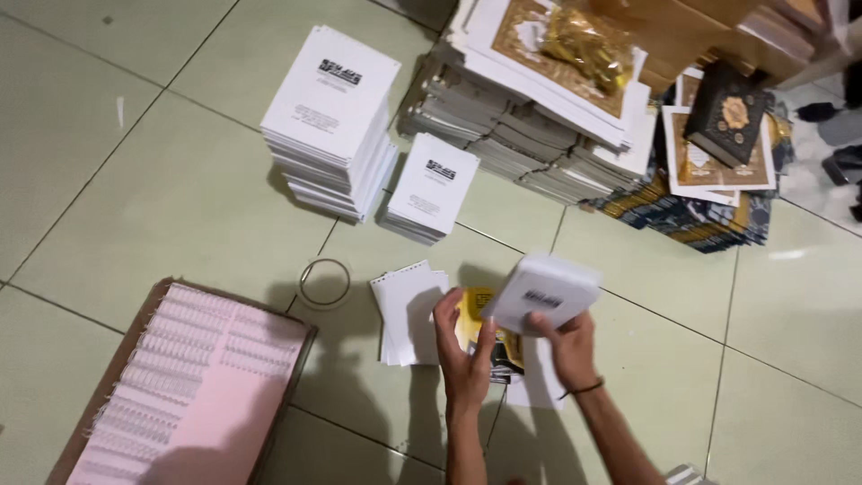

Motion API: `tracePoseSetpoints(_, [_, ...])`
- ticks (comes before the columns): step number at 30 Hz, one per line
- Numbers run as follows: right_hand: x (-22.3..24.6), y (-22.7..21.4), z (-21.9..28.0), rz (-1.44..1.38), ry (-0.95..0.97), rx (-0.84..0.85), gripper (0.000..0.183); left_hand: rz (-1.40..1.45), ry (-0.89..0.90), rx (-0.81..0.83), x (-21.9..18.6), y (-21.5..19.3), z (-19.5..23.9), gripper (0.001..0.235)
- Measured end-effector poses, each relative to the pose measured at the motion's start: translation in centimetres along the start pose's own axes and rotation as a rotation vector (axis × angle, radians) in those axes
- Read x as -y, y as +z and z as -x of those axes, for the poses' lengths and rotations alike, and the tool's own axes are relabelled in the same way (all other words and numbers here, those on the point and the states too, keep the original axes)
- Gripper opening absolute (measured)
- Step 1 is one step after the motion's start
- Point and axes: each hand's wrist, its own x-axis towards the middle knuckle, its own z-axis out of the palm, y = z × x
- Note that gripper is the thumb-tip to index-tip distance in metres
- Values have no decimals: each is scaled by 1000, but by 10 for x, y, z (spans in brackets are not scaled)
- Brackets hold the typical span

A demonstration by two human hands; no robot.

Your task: The person sits on the floor and assembles small spiral notebooks by hand. They insert spiral bindings into the holes of stacked paper sheets, then place the completed notebooks into a pink box.

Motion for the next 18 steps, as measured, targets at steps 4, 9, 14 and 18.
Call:
tracePoseSetpoints(4, [-28, 21, 32, -96, -86, 5, 48, -2, 46, 87, -8, 13, -1, 76])
tracePoseSetpoints(9, [-12, 45, 54, -198, -152, 27, 39, -138, 119, 14, 5, 19, 10, 35])
tracePoseSetpoints(14, [-10, 42, 56, -274, -255, 74, 46, -36, 82, 1, 35, 23, 20, 35])
tracePoseSetpoints(18, [-5, 43, 60, -345, -285, 147, 41, 4, 79, -40, 24, 31, 23, 39])
